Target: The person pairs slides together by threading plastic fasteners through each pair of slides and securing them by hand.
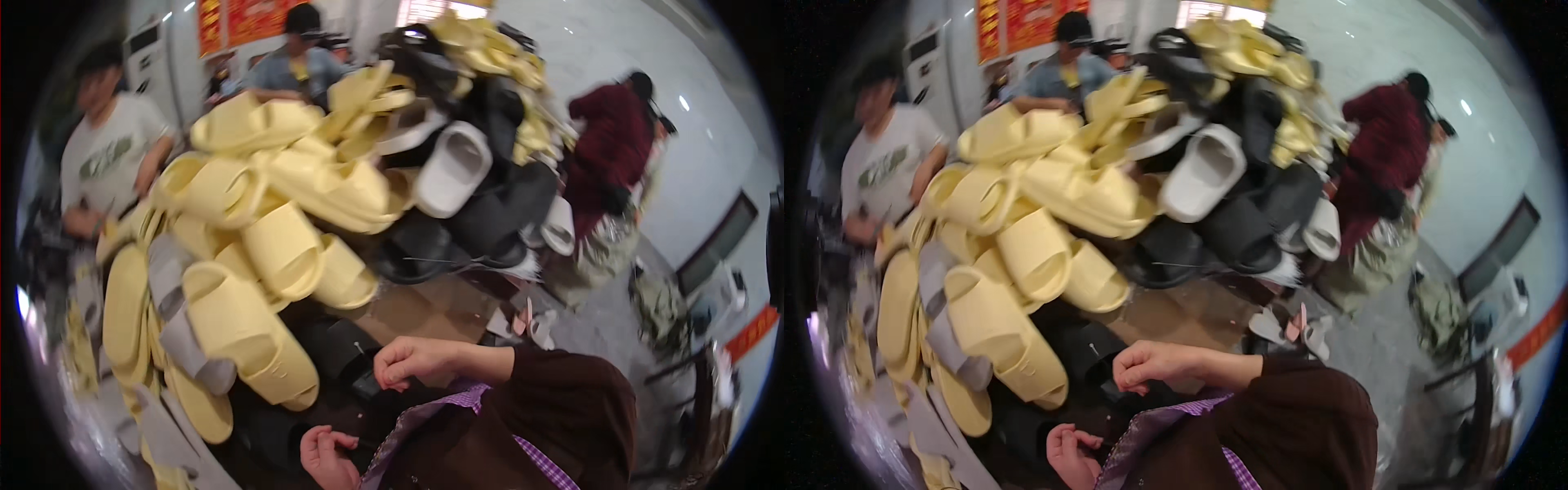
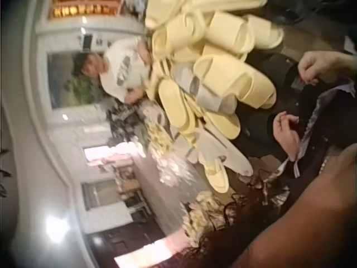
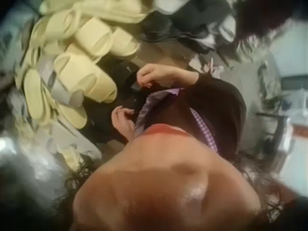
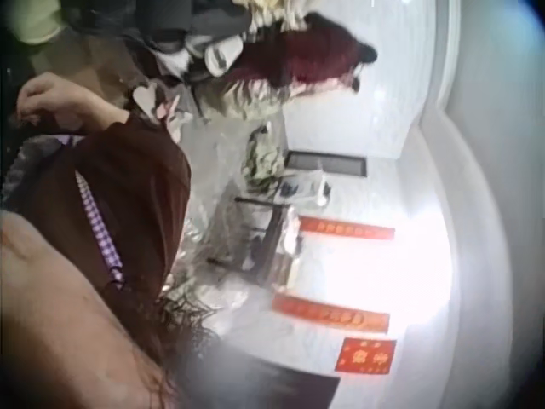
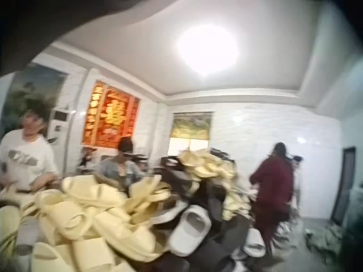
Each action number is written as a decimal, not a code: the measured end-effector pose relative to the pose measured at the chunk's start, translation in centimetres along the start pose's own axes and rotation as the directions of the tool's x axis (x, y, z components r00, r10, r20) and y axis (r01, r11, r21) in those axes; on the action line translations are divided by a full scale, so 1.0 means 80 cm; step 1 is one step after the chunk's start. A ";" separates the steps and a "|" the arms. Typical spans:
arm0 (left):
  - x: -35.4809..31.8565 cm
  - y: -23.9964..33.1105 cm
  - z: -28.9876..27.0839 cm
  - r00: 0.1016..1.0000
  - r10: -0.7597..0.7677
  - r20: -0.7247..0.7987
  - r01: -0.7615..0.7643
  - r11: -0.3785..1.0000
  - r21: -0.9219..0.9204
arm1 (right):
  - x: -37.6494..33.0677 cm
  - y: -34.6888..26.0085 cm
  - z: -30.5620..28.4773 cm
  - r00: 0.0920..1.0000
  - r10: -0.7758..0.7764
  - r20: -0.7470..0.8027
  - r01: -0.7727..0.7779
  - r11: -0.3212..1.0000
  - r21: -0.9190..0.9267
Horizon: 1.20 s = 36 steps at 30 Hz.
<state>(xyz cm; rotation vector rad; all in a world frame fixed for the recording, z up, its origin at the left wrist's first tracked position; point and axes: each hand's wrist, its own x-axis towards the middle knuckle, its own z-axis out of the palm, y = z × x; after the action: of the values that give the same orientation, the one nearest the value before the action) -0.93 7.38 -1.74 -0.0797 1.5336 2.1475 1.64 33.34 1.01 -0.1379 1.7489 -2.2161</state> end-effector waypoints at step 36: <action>-0.080 -0.018 0.102 0.808 0.581 -0.101 -0.587 0.807 -0.057 | -0.216 0.050 -0.053 0.962 -0.247 -0.114 0.236 0.967 -0.102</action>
<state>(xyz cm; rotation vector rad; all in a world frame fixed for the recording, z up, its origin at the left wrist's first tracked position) 7.21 12.75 2.05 0.3313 1.6639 2.7151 17.58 41.68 -1.83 -0.2486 1.9928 -2.3628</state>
